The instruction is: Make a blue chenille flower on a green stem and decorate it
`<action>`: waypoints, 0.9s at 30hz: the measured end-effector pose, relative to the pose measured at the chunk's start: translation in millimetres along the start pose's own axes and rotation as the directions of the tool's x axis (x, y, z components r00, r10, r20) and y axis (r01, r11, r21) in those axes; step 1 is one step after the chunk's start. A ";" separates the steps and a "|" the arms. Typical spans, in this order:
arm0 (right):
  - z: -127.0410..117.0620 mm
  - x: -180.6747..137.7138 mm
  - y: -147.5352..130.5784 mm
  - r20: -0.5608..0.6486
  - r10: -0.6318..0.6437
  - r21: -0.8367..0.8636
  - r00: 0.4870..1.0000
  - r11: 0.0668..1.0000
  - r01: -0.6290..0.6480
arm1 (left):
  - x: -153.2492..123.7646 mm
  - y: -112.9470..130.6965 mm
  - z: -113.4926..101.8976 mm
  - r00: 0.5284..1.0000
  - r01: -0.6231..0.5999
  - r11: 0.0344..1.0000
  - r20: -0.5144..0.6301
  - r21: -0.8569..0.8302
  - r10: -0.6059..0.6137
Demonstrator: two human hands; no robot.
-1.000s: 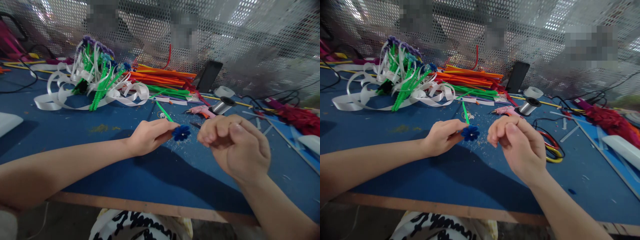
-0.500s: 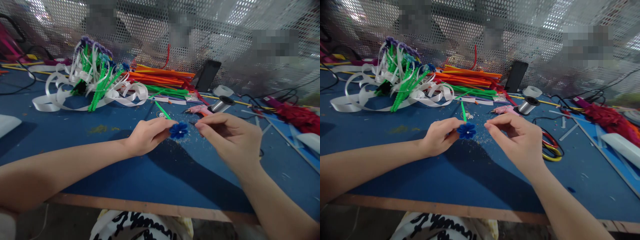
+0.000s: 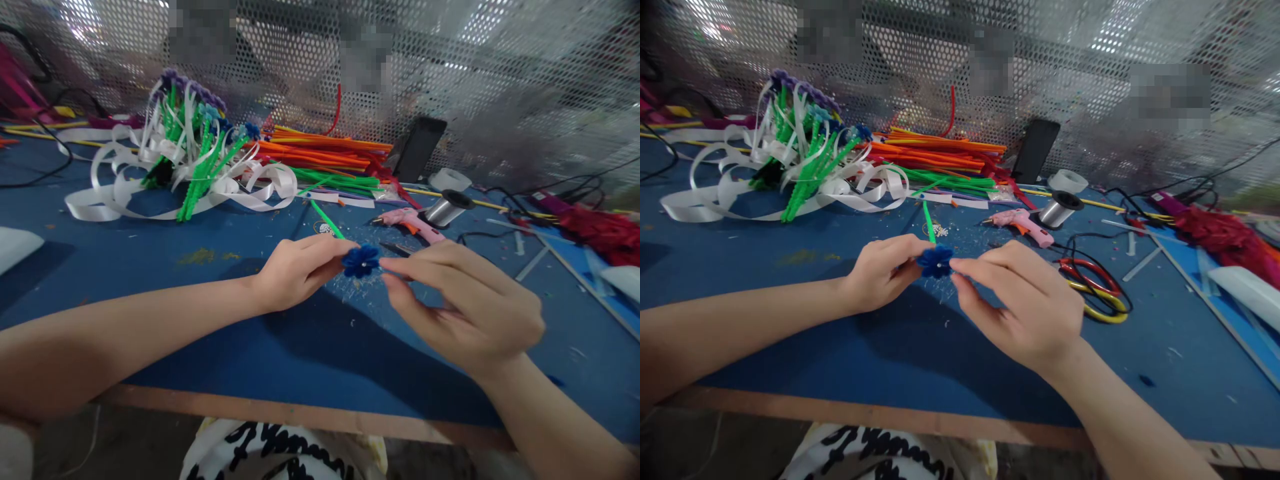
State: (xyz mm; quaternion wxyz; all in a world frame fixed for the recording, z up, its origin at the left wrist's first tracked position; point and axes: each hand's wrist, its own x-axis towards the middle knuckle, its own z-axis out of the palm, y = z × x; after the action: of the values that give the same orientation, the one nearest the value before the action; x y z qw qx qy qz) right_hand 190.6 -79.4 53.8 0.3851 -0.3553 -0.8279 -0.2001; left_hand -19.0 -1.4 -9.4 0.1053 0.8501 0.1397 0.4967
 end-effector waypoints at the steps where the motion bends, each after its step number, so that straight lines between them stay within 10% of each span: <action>1: 0.7 -0.1 -1.3 0.004 -0.019 -0.018 1.000 1.000 0.019 | 0.0 0.0 0.2 1.000 -0.007 1.000 0.003 0.000 0.007; 27: 9.0 1.3 -9.1 0.048 -0.032 -0.099 0.998 0.994 0.037 | -1.9 0.3 0.6 0.996 -0.011 1.000 0.093 0.015 0.010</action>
State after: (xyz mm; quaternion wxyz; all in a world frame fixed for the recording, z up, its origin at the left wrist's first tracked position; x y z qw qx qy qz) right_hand 178.9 -79.5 48.7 0.3439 -0.3642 -0.8317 -0.2395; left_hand -19.3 -2.3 -11.1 0.1028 0.8739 0.1340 0.4559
